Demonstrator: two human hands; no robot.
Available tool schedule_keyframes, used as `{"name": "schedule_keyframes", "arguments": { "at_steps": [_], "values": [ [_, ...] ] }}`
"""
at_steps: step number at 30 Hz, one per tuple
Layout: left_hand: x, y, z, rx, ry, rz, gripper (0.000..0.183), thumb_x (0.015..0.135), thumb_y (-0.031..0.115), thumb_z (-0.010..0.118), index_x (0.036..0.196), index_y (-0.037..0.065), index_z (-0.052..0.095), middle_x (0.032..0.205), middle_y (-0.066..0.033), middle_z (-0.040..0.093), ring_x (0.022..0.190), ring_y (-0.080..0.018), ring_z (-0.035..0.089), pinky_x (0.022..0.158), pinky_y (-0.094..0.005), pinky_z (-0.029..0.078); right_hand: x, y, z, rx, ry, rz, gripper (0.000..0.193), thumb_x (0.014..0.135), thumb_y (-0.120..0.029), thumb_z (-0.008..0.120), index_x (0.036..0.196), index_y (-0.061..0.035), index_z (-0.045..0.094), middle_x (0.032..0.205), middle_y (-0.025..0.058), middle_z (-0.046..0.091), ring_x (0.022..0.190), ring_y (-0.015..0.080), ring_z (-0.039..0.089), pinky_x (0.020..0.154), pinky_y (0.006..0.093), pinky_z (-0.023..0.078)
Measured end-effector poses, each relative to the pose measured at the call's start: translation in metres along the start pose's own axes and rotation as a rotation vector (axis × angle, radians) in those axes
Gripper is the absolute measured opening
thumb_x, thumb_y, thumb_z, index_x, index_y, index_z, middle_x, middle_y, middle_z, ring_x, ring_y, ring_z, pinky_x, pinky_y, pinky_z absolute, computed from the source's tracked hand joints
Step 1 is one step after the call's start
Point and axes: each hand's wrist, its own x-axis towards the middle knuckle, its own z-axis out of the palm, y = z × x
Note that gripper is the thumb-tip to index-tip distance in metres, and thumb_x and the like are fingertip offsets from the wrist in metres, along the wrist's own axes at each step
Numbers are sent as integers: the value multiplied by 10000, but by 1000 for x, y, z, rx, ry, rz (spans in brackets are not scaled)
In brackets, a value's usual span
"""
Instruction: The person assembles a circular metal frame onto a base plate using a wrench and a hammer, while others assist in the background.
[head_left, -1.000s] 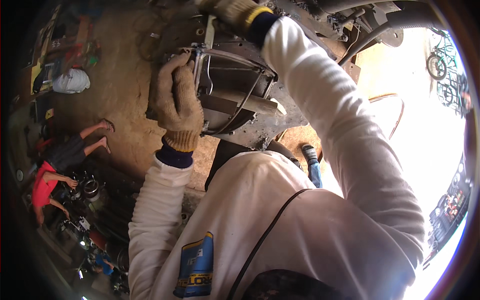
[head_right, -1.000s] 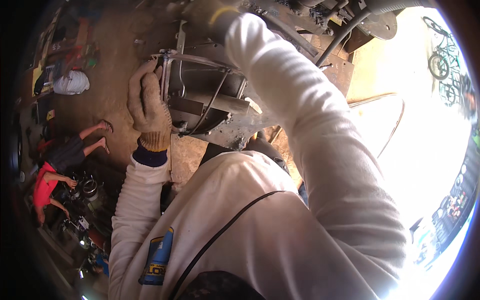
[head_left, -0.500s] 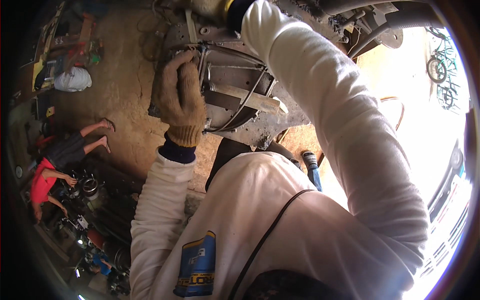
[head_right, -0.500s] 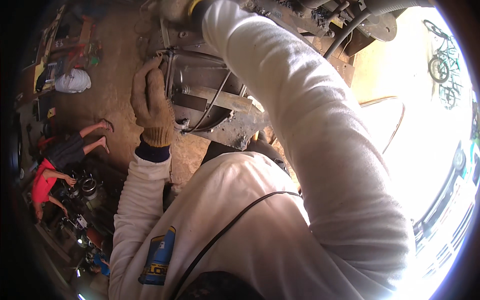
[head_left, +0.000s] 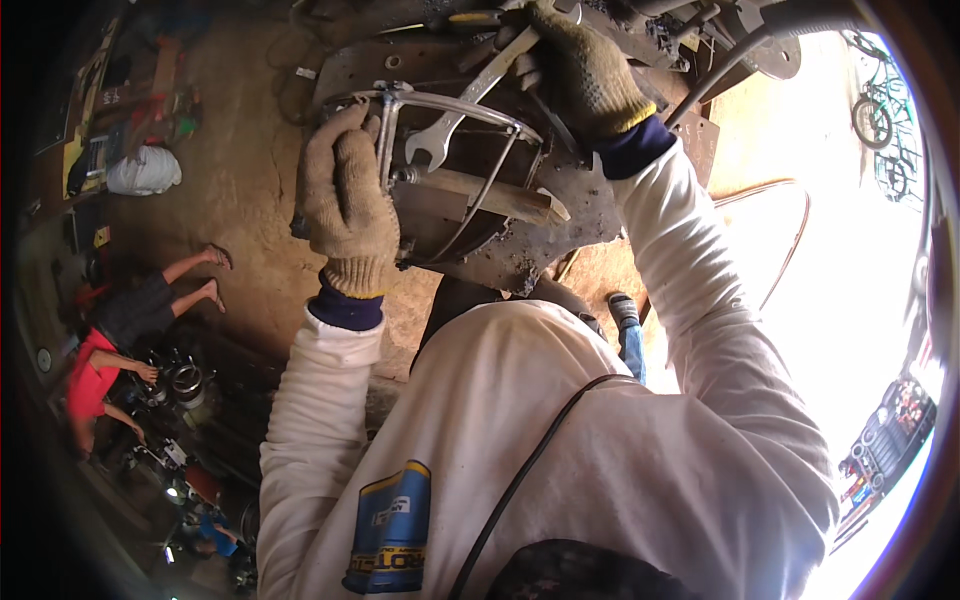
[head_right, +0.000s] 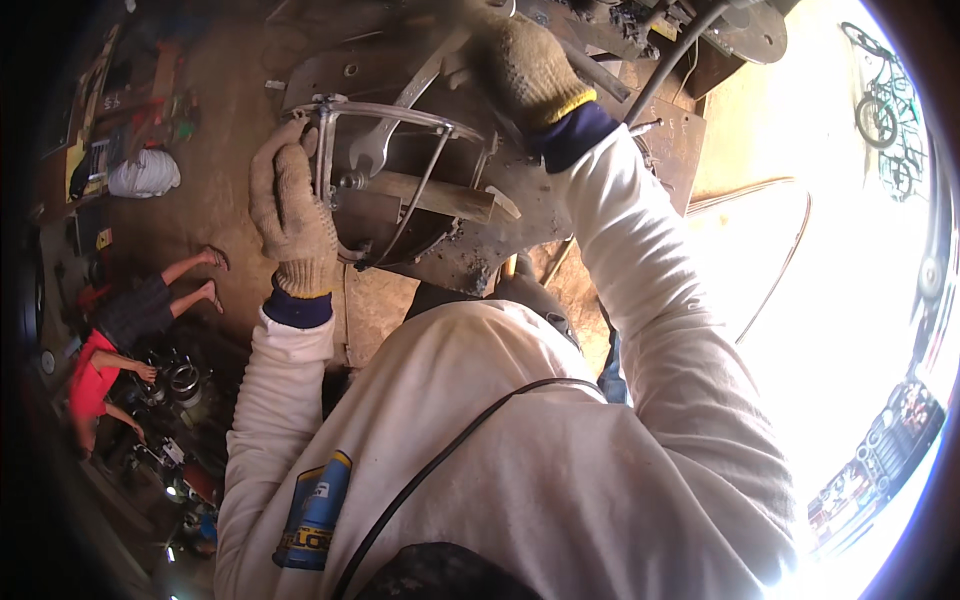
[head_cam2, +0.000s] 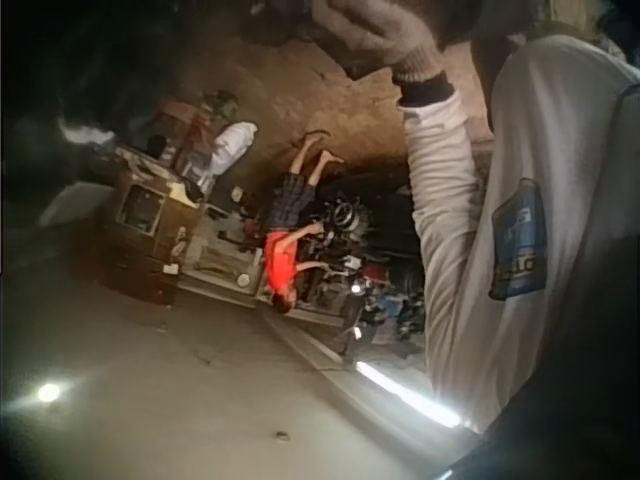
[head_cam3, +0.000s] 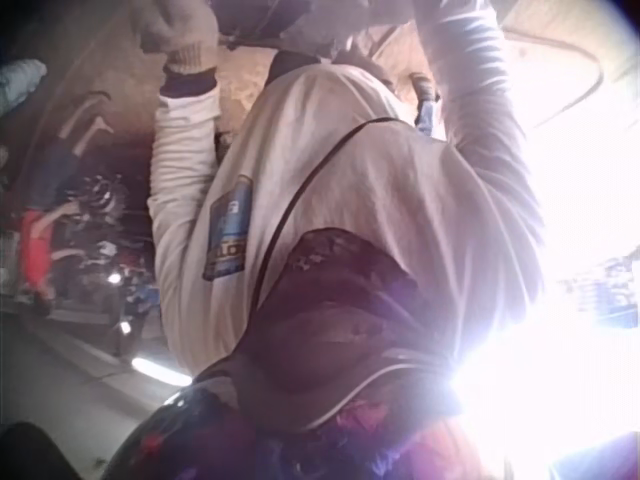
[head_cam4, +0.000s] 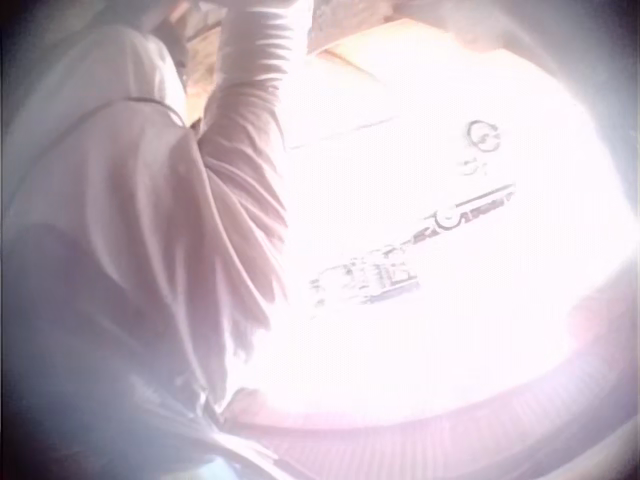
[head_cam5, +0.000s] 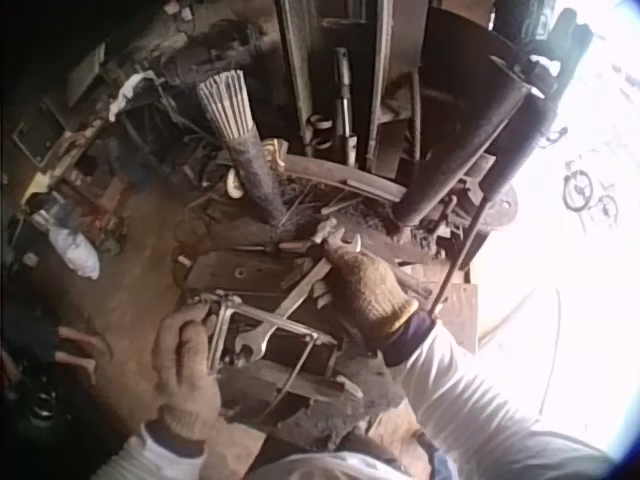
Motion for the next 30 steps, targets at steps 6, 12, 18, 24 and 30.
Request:
{"name": "schedule_keyframes", "arguments": {
  "at_steps": [6,12,18,24,30],
  "values": [
    [2,2,3,-88,-10,-18,247,1036,97,535,1201,-62,627,1172,-160,666,1051,-234,683,943,-328,561,-1,21,-31,-617,-117,-199,490,880,-231,708,1307,-29,582,1189,178,646,1029,340,648,869,397,537],
    [1,7,3,-27,3,-31,246,1037,104,540,1197,-59,632,1158,-155,668,1025,-222,682,918,-322,564,-10,26,-28,-1090,-154,-570,331,1007,-58,568,1334,-4,564,1018,62,710,877,152,703,764,278,580],
    [2,1,1,-23,3,23,236,1026,115,561,1173,-44,654,1120,-148,681,1002,-213,682,885,-317,568,-10,7,-43,-661,-240,-136,284,1022,-116,590,1276,7,626,1072,82,723,883,171,721,778,293,594],
    [2,1,3,37,33,16,224,1008,113,590,1160,-32,668,1099,-146,697,991,-214,686,863,-320,566,-23,3,-55,-1182,-318,-638,288,1043,-202,588,1212,20,660,849,93,709,758,146,703,656,270,580],
    [2,2,2,101,21,58,212,993,115,607,1144,-11,688,1089,-139,709,967,-221,689,856,-332,556,-35,-4,-61,-703,-258,87,237,1000,-116,617,1215,-23,656,698,9,622,640,94,611,561,245,495]
  ]
}}
